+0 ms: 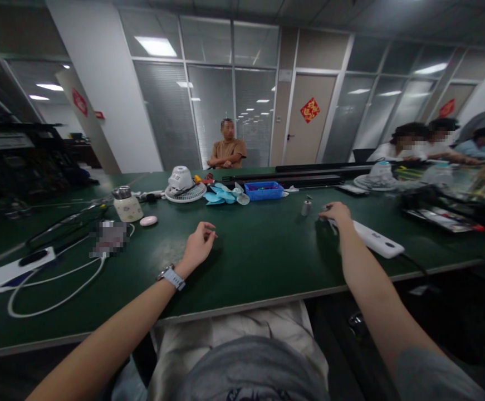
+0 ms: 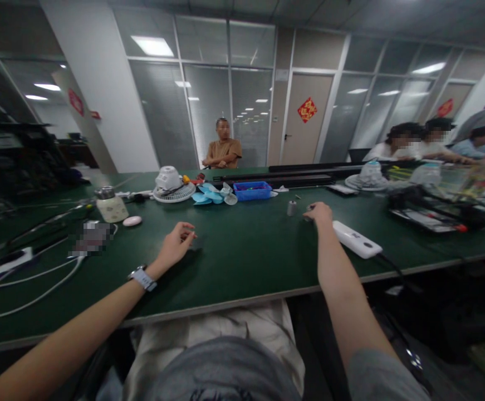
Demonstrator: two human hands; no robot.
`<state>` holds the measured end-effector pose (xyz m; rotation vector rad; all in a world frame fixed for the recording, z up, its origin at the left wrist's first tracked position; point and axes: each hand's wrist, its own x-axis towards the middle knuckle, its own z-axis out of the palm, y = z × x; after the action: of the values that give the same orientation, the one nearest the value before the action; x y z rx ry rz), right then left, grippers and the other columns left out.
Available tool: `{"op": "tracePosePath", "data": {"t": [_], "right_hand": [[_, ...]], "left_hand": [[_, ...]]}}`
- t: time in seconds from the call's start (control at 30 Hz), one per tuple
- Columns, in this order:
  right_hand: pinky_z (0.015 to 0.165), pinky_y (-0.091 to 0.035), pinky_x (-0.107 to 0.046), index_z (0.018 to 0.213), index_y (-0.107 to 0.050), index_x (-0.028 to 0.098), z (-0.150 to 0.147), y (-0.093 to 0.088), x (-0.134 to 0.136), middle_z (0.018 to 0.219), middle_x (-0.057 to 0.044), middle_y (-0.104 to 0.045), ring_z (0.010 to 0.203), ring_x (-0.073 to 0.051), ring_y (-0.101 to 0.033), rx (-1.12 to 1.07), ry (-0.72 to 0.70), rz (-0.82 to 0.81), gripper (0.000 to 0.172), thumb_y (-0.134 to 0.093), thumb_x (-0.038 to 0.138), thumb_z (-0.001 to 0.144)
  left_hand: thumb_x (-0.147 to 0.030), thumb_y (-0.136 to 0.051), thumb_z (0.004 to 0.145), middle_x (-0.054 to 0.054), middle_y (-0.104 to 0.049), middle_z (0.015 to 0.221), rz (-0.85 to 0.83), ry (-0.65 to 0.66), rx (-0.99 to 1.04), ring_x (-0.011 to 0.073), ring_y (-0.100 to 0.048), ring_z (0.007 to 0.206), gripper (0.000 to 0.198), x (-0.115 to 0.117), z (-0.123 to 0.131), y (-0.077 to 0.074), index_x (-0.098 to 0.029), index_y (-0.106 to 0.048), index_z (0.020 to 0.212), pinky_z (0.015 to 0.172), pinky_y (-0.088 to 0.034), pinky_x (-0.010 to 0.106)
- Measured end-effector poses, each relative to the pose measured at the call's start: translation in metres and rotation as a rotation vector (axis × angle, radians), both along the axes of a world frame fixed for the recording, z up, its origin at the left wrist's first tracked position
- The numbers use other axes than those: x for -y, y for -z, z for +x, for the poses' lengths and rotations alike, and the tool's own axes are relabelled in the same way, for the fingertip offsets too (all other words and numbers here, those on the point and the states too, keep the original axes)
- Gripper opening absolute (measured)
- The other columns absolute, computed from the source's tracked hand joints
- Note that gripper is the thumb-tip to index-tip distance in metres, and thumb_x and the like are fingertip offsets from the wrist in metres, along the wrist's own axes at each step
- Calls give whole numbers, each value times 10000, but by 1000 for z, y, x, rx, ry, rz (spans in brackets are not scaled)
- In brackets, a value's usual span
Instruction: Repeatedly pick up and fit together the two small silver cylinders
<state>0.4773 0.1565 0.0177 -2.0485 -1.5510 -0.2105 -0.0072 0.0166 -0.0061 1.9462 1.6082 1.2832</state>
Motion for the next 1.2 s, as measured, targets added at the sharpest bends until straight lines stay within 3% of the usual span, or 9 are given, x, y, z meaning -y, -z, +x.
{"op": "tracePosePath", "data": {"t": [0.13, 0.23, 0.37, 0.53, 0.73, 0.9, 1.0, 1.1, 1.2], "right_hand": [[617, -527, -254, 807, -776, 201, -24, -19, 6, 734, -49, -726, 677, -192, -679, 37, -151, -253, 308, -844, 365, 555], [657, -523, -247, 841, -784, 211, -84, -28, 20, 815, -37, -743, 746, -192, -683, 35, -422, -327, 330, -858, 328, 541], [741, -518, -252, 1019, -755, 192, -193, -17, 55, 903, -37, -742, 817, -177, -682, -85, -899, -236, 451, -835, 378, 616], [728, -508, -258, 1168, -655, 190, -272, 7, 99, 904, -21, -730, 774, -152, -677, -281, -1181, -121, 553, -805, 388, 674], [715, -491, -273, 1379, -450, 176, -278, 16, 110, 795, 5, -711, 741, -167, -671, -335, -1221, -87, 826, -809, 411, 673], [751, -498, -303, 1398, -390, 195, -277, 16, 110, 874, -16, -727, 774, -184, -683, -330, -1232, -93, 839, -795, 404, 694], [764, -503, -318, 1386, -366, 208, -277, 17, 111, 899, -25, -729, 798, -197, -692, -348, -1222, -83, 845, -794, 434, 692], [764, -508, -327, 1335, -376, 207, -277, 19, 111, 912, -39, -728, 804, -207, -697, -355, -1205, -82, 817, -799, 457, 682], [742, -515, -323, 1260, -405, 211, -276, 20, 110, 919, -45, -728, 789, -205, -697, -358, -1210, -82, 735, -793, 465, 688]], "left_hand": [[-281, -522, 843, 48, -733, 865, 13, -8, -3, 194, -692, 751, 219, 0, 1, 1, -208, -505, 1049, 677, -504, 311], [-301, -530, 852, 43, -735, 876, 27, -22, -13, 195, -687, 761, 242, 1, 1, 1, -212, -504, 1075, 694, -500, 315], [-373, -561, 853, 36, -732, 901, 56, -28, -56, 180, -661, 700, 296, 5, 4, -2, -214, -512, 1098, 674, -489, 311], [-437, -603, 840, 68, -712, 1083, 134, 44, -43, 190, -681, 852, 343, 12, 10, -8, -212, -525, 1086, 749, -506, 324], [-408, -695, 786, 48, -741, 926, 130, 162, 50, 210, -706, 935, 453, 11, 18, -16, -202, -488, 1133, 856, -523, 346], [-346, -732, 757, 9, -754, 851, 148, 247, 12, 200, -720, 893, 473, 7, 24, -28, -218, -478, 1135, 841, -523, 334], [-348, -716, 775, 11, -761, 835, 226, 192, 50, 196, -720, 885, 419, 2, 22, -33, -220, -457, 1079, 809, -510, 318], [-363, -689, 796, 33, -769, 853, 255, 66, 113, 206, -721, 889, 373, -6, 13, -29, -224, -425, 1020, 792, -501, 323], [-337, -718, 755, 37, -769, 832, 94, 77, 54, 220, -725, 844, 373, -14, 4, -13, -232, -414, 943, 771, -510, 336]]}}
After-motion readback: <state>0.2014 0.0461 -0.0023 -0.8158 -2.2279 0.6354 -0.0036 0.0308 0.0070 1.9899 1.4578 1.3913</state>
